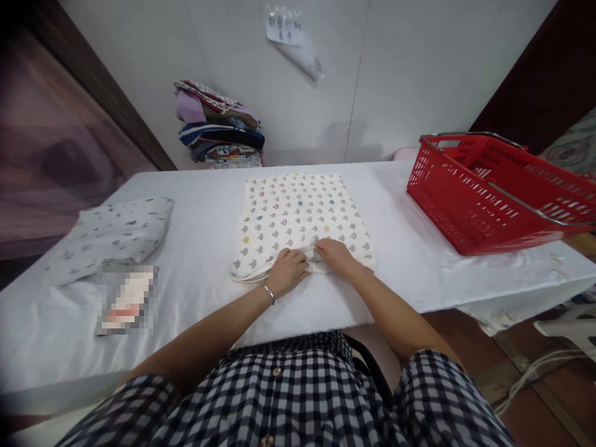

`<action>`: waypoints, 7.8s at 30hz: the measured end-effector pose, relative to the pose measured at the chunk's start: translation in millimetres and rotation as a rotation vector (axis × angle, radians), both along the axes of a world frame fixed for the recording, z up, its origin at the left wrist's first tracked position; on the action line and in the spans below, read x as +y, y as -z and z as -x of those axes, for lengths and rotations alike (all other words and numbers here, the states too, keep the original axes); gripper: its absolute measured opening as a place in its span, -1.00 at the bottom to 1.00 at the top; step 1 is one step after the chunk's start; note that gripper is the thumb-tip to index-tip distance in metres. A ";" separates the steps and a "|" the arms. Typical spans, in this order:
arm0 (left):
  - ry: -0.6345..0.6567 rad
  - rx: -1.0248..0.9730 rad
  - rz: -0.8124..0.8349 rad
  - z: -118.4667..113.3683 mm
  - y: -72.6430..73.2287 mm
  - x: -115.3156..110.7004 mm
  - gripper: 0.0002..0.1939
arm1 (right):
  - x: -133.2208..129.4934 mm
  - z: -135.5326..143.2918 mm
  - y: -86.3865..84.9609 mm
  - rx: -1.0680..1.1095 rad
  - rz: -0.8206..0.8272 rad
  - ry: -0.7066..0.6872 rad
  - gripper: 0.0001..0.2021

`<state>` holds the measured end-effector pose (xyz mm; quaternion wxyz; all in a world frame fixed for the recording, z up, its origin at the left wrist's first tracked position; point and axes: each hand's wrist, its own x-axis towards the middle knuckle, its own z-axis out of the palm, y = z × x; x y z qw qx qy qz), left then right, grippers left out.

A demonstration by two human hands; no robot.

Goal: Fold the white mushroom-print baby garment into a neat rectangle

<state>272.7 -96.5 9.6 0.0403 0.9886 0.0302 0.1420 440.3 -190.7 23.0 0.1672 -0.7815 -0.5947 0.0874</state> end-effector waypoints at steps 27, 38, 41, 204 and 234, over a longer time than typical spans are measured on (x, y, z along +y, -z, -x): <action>-0.290 -0.194 0.258 -17.3 -16.5 4.7 -0.83 | -22.3 14.7 -16.1 0.002 -0.092 -0.111 -0.78; -0.025 -0.085 -0.082 9.0 0.6 -6.5 -0.86 | -14.1 4.7 -26.0 0.059 -0.155 -0.041 -0.77; -0.088 -0.054 -0.100 5.4 10.5 -4.4 -0.84 | -12.8 5.3 -26.3 0.014 -0.182 -0.061 -0.77; -0.141 -0.007 -0.024 1.4 -19.2 8.1 -0.85 | -14.9 17.0 -17.6 0.038 -0.149 -0.303 -0.83; -0.230 0.078 -0.027 -4.6 -70.0 49.1 -0.80 | -125.5 -54.2 8.8 -0.198 -0.153 0.016 -0.73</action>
